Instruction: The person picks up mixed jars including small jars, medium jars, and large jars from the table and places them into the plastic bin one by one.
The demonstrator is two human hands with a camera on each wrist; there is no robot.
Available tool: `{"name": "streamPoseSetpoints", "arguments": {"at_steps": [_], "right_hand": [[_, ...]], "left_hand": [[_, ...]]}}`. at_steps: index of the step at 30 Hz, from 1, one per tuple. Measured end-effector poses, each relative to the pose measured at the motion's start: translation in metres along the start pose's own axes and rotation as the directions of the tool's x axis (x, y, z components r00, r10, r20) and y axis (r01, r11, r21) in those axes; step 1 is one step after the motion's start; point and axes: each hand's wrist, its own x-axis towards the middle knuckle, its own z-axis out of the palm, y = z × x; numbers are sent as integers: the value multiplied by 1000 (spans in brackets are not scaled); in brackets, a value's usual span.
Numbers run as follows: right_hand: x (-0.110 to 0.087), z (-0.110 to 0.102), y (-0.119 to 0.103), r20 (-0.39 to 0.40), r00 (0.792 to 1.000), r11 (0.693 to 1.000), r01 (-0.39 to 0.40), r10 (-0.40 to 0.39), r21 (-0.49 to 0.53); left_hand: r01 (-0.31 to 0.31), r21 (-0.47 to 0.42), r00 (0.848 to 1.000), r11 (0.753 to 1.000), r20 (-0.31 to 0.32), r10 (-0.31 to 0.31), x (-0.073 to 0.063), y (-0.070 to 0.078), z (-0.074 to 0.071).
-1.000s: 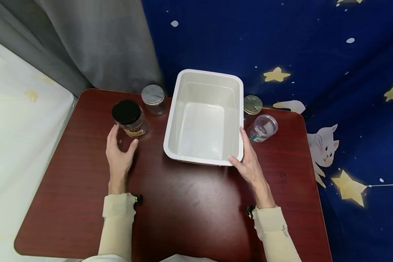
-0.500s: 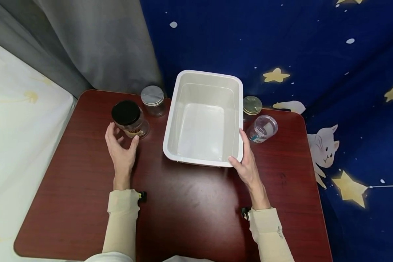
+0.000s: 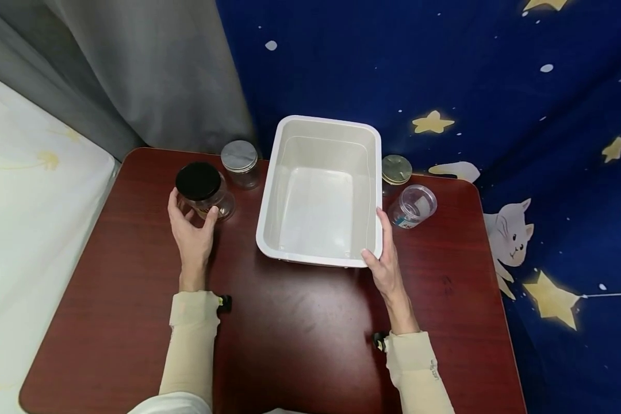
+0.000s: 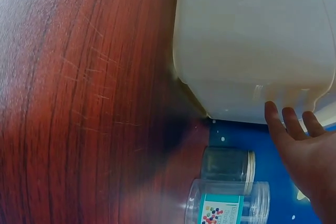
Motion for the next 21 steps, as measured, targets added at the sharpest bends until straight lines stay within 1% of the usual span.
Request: {"name": "streamPoseSetpoints", "arguments": {"at_steps": [5,11,16,21], "right_hand": [[-1,1,2,-20,1000,1000,8,-8,8],[-1,1,1,-18,1000,1000,-6,6,6],[-1,1,1,-14,1000,1000,0,0,9],[-1,2,2,-12,1000,1000,-2,2,6]], "left_hand": [[17,-8,999,1000,31,-17,4,0,2],[30,-15,999,999,34,-29,7,1,2],[33,-45,999,998,40,-31,13,-1,1],[18,-105,999,994,49,-12,24,-6,3]]}}
